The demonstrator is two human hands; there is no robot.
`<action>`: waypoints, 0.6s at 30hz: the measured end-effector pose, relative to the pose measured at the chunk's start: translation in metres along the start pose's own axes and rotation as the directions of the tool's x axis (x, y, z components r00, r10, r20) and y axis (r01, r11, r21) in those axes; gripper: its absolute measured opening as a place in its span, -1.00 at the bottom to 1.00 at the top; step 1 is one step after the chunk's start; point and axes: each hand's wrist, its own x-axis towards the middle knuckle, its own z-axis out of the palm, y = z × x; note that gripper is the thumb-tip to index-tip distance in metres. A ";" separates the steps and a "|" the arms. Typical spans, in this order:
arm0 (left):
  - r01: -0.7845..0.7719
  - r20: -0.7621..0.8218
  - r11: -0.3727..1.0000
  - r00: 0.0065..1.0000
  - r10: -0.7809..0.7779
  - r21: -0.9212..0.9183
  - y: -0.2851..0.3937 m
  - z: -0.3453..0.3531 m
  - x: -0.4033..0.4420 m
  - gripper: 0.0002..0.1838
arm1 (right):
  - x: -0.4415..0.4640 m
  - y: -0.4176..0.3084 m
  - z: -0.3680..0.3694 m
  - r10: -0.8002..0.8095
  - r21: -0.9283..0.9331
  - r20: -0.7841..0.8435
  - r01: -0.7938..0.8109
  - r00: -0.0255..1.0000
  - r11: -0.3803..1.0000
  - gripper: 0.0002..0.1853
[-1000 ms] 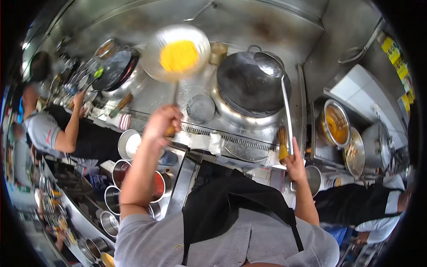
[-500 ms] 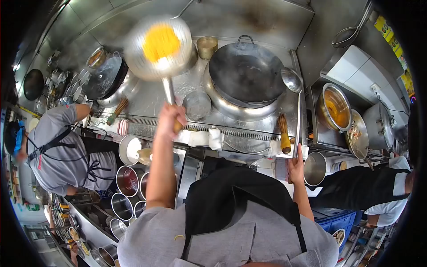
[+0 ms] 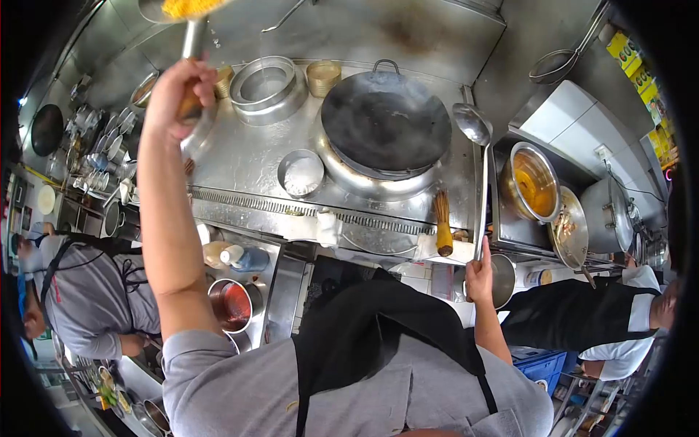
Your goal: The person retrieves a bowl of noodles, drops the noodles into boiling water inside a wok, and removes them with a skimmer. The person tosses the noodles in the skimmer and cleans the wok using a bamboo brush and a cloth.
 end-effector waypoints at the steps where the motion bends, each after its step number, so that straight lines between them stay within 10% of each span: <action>1: -0.050 0.023 0.998 0.998 0.050 0.031 0.005 0.005 0.000 -0.73 | -0.003 -0.003 0.006 0.035 0.069 0.004 -0.035 0.999 0.997 -0.18; 6: -0.055 -0.094 0.998 0.994 0.056 0.023 -0.148 -0.005 -0.058 -0.80 | -0.013 0.038 0.008 0.051 0.075 0.017 -0.052 0.999 0.996 -0.17; 12: 0.525 -0.069 0.619 0.728 -0.682 -0.585 -0.254 -0.016 -0.110 -0.79 | -0.026 0.055 -0.015 0.140 0.003 0.016 -0.140 0.990 0.990 -0.17; 18: 0.092 -0.088 0.990 0.991 -0.101 -0.104 -0.101 0.009 -0.059 -0.93 | -0.031 0.074 -0.037 0.172 -0.104 0.037 -0.168 0.984 0.980 -0.11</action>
